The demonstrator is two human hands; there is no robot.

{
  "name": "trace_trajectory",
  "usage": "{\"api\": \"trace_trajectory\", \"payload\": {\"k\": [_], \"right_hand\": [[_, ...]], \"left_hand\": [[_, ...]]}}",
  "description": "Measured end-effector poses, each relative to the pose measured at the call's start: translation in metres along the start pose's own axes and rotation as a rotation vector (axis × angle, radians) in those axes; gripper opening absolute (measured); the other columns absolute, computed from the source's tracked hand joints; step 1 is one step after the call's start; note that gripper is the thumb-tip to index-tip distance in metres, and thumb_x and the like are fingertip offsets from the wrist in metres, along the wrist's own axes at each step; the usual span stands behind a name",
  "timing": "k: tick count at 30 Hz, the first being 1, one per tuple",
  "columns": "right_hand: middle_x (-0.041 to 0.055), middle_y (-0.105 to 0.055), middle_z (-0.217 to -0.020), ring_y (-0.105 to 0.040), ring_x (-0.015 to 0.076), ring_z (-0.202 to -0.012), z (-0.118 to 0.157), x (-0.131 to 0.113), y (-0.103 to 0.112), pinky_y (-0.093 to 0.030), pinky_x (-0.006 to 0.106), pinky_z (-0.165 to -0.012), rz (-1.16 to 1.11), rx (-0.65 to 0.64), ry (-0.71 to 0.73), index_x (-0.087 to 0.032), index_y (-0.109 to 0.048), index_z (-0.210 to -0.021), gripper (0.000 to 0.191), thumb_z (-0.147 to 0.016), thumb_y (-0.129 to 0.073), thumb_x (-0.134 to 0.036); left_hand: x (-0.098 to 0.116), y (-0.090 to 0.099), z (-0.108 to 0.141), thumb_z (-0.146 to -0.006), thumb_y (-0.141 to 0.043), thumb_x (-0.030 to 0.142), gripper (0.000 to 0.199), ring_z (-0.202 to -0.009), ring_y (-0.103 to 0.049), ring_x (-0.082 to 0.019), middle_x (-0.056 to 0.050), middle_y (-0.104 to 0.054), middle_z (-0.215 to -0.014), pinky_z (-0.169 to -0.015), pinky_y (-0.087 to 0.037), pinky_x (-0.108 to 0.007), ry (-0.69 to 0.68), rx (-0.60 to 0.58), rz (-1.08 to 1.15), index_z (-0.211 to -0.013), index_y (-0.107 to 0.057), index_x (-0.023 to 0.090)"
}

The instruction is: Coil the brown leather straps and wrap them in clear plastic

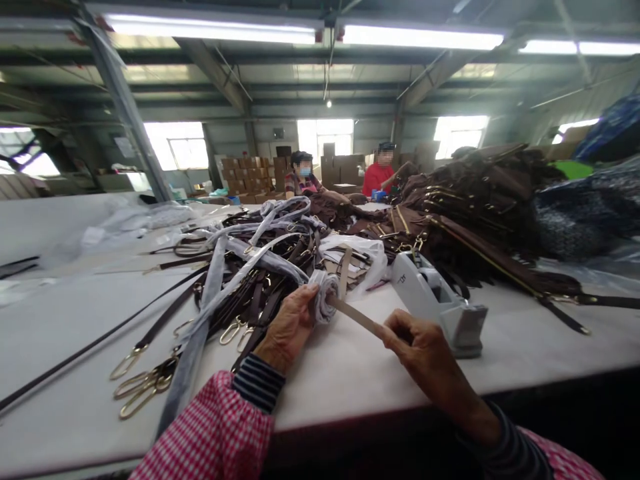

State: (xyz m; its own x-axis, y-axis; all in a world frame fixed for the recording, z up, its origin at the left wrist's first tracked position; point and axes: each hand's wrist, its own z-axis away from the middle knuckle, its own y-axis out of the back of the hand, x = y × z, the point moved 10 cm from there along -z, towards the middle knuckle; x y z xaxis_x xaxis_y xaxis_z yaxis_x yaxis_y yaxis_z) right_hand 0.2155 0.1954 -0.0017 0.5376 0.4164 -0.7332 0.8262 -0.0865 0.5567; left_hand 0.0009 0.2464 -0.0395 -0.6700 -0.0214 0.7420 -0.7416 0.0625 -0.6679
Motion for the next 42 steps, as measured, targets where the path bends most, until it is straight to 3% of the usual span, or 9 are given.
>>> {"api": "trace_trajectory", "payload": {"k": [6,11,18,25,31,37,42], "right_hand": [[-0.0052,-0.045,-0.061,-0.042,0.0130,-0.059,-0.011,-0.009,-0.016,-0.031,0.028,-0.056,-0.106,-0.071,0.024,-0.021,-0.053,-0.068,0.040,-0.095,-0.059,-0.050],[-0.0048,-0.048,-0.064,-0.045,0.0137,-0.061,-0.010,-0.017,-0.029,-0.034,0.027,-0.058,-0.204,-0.148,0.058,-0.021,-0.054,-0.072,0.039,-0.097,-0.058,-0.050],[-0.0041,-0.048,-0.061,-0.043,0.0140,-0.059,-0.029,-0.001,-0.026,-0.032,0.028,-0.056,-0.106,-0.007,0.031,-0.021,-0.055,-0.068,0.038,-0.093,-0.062,-0.049],[-0.0046,-0.052,-0.059,-0.046,0.0117,-0.055,-0.039,-0.020,-0.048,-0.034,0.025,-0.054,-0.293,-0.113,0.052,-0.019,-0.060,-0.069,0.034,-0.093,-0.065,-0.043],[-0.0023,-0.060,-0.060,-0.045,0.0103,-0.049,-0.032,-0.008,-0.046,-0.030,0.023,-0.046,-0.486,-0.154,-0.047,-0.017,-0.067,-0.076,0.038,-0.091,-0.069,-0.052],[-0.0036,-0.058,-0.058,-0.050,0.0101,-0.053,-0.043,-0.014,-0.049,-0.038,0.023,-0.053,-0.408,-0.109,-0.015,-0.017,-0.064,-0.068,0.039,-0.089,-0.073,-0.048],[-0.0042,-0.055,-0.054,-0.050,0.0099,-0.050,-0.044,-0.013,-0.046,-0.038,0.022,-0.052,-0.377,-0.077,-0.013,-0.017,-0.064,-0.066,0.044,-0.089,-0.073,-0.053]], "left_hand": [[0.002,-0.007,0.002,-0.086,-0.079,0.023,0.022,-0.098,-0.072,-0.019,-0.009,-0.079,-0.108,-0.085,-0.058,-0.025,-0.033,-0.061,-0.054,-0.104,-0.078,0.011],[0.004,-0.008,0.005,-0.083,-0.082,0.023,0.017,-0.093,-0.070,-0.017,-0.006,-0.078,-0.102,-0.082,-0.057,-0.024,-0.032,-0.037,-0.059,-0.097,-0.078,0.014],[0.004,-0.011,0.009,-0.079,-0.085,0.023,0.015,-0.088,-0.067,-0.014,-0.003,-0.076,-0.094,-0.081,-0.054,-0.022,-0.023,-0.036,-0.058,-0.087,-0.076,0.015],[0.006,-0.011,0.008,-0.079,-0.085,0.028,0.024,-0.086,-0.067,-0.015,-0.004,-0.076,-0.096,-0.080,-0.053,-0.025,-0.039,-0.047,-0.078,-0.097,-0.077,0.014],[0.006,-0.009,0.008,-0.075,-0.089,0.027,0.027,-0.085,-0.065,-0.016,-0.004,-0.075,-0.092,-0.077,-0.051,-0.024,-0.042,-0.030,-0.081,-0.094,-0.077,0.012],[0.005,-0.012,0.008,-0.080,-0.086,0.028,0.021,-0.084,-0.064,-0.015,-0.003,-0.073,-0.090,-0.079,-0.050,-0.025,-0.043,-0.076,-0.132,-0.093,-0.077,0.014],[0.005,-0.014,0.011,-0.085,-0.082,0.030,0.020,-0.090,-0.064,-0.017,-0.003,-0.072,-0.092,-0.085,-0.050,-0.026,-0.043,-0.110,-0.239,-0.099,-0.077,0.016]]}}
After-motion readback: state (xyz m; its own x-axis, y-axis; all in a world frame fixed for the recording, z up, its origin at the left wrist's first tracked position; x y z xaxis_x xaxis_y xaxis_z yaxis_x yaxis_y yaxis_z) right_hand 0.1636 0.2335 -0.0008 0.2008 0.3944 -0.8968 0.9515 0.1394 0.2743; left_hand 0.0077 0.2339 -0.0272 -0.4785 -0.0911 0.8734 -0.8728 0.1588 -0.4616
